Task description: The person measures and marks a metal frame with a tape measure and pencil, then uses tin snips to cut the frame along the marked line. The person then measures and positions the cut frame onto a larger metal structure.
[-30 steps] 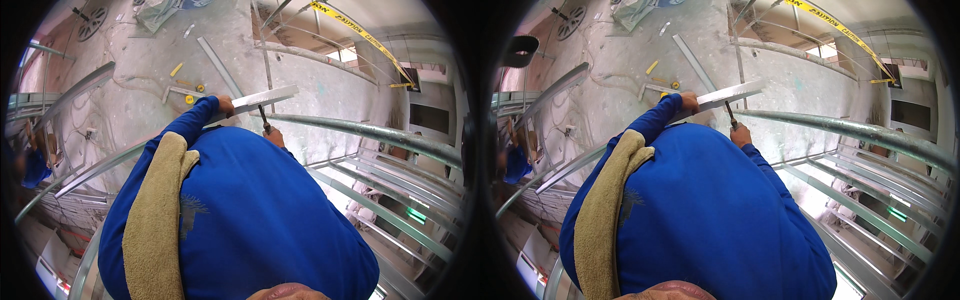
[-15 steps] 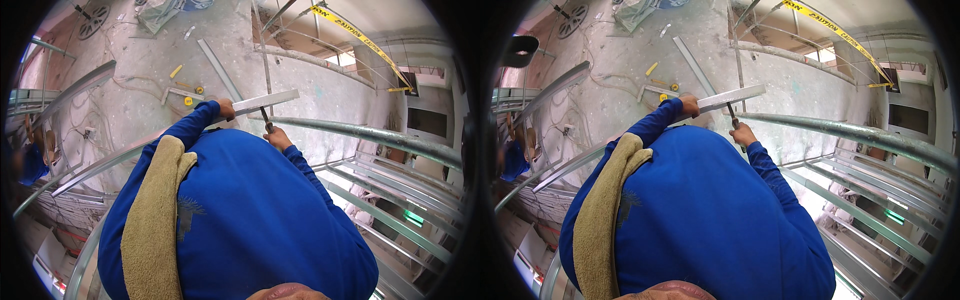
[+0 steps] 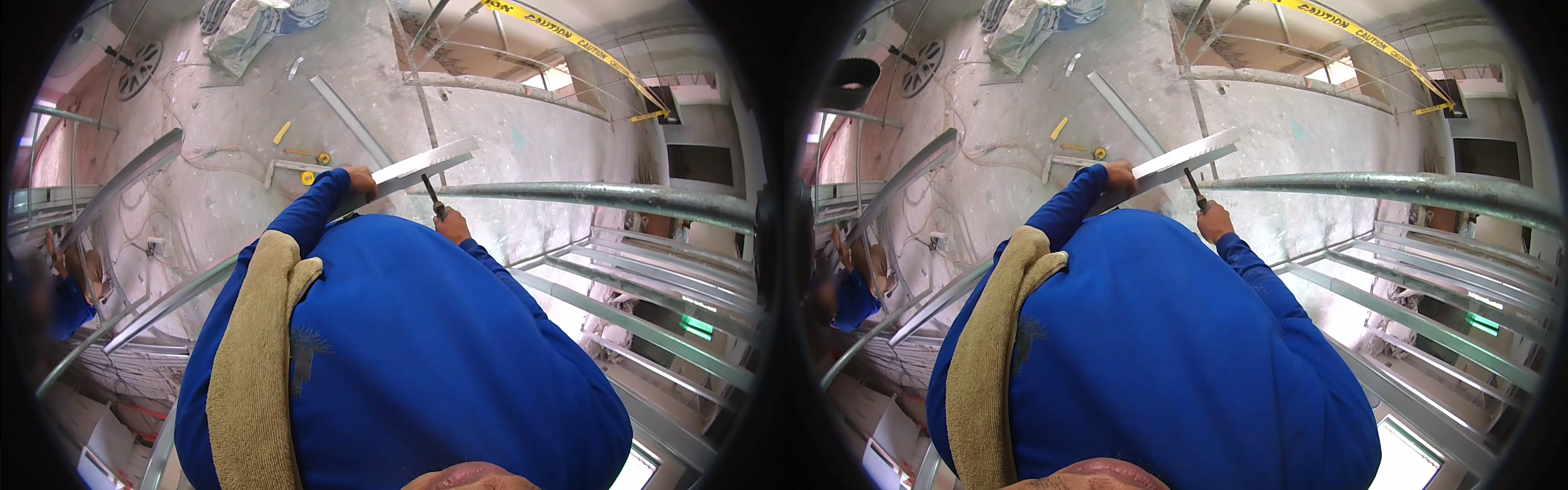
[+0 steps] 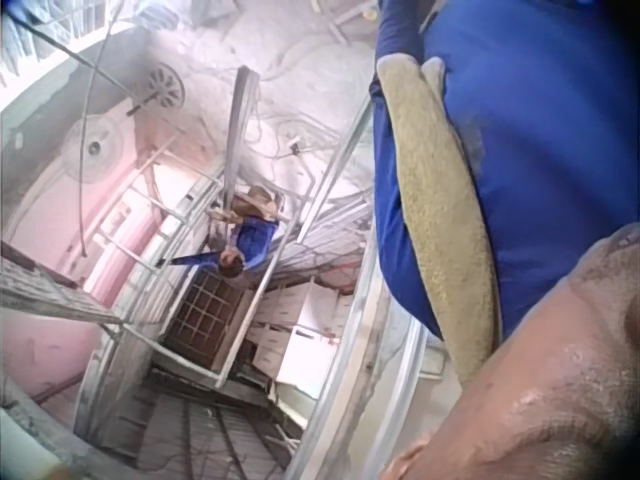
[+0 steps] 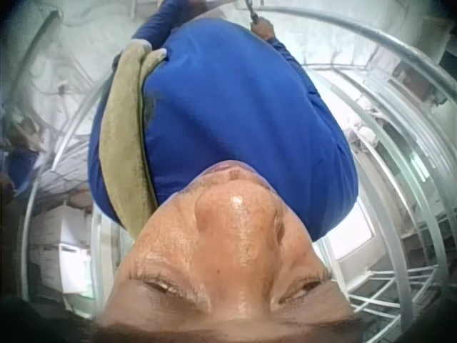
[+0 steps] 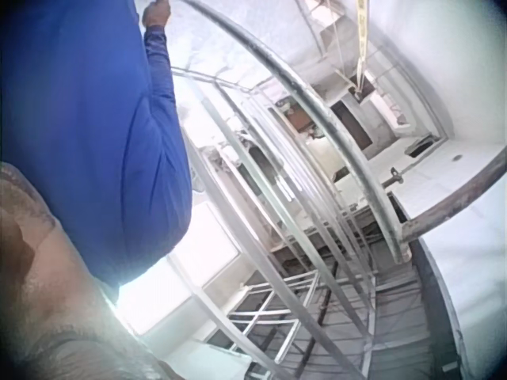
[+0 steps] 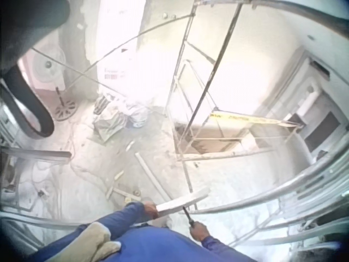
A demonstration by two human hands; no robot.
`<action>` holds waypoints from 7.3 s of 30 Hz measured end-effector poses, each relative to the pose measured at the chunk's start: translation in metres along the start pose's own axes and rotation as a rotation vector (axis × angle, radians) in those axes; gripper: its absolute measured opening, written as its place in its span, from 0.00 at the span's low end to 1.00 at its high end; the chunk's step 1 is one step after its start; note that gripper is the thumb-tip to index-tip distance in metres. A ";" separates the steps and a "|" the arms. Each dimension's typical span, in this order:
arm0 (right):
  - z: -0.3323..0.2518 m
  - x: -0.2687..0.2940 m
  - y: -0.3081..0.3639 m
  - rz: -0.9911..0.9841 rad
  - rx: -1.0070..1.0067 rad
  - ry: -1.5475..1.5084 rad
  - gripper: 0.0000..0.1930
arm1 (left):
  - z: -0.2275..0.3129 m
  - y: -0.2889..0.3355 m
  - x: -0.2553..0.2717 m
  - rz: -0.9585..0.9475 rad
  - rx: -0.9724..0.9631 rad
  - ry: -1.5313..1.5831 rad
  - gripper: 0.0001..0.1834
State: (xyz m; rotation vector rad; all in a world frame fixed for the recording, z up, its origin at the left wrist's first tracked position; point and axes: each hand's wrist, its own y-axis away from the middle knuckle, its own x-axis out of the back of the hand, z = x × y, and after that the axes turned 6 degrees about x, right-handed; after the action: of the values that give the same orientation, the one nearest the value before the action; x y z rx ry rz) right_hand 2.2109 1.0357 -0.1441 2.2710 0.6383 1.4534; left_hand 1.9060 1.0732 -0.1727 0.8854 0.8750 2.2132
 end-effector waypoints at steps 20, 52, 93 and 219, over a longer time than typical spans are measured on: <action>-0.001 -0.012 0.000 -0.059 0.014 -0.094 0.22 | -0.014 -0.018 -0.018 0.035 -0.064 0.105 0.21; 0.020 -0.003 0.000 0.009 0.030 -0.066 0.19 | -0.004 -0.004 -0.008 0.020 -0.008 0.002 0.28; 0.014 0.032 -0.032 -0.190 -0.047 -0.074 0.24 | -0.018 -0.015 -0.003 0.017 -0.069 -0.015 0.27; 0.039 0.027 -0.030 -0.094 -0.018 -0.013 0.18 | -0.011 0.004 -0.007 -0.066 -0.024 0.055 0.30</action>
State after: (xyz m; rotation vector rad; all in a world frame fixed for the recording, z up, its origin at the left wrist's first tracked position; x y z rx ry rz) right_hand 2.2516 1.0731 -0.1558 2.2044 0.7157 1.3929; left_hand 1.9008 1.0618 -0.1786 0.7768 0.8888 2.1959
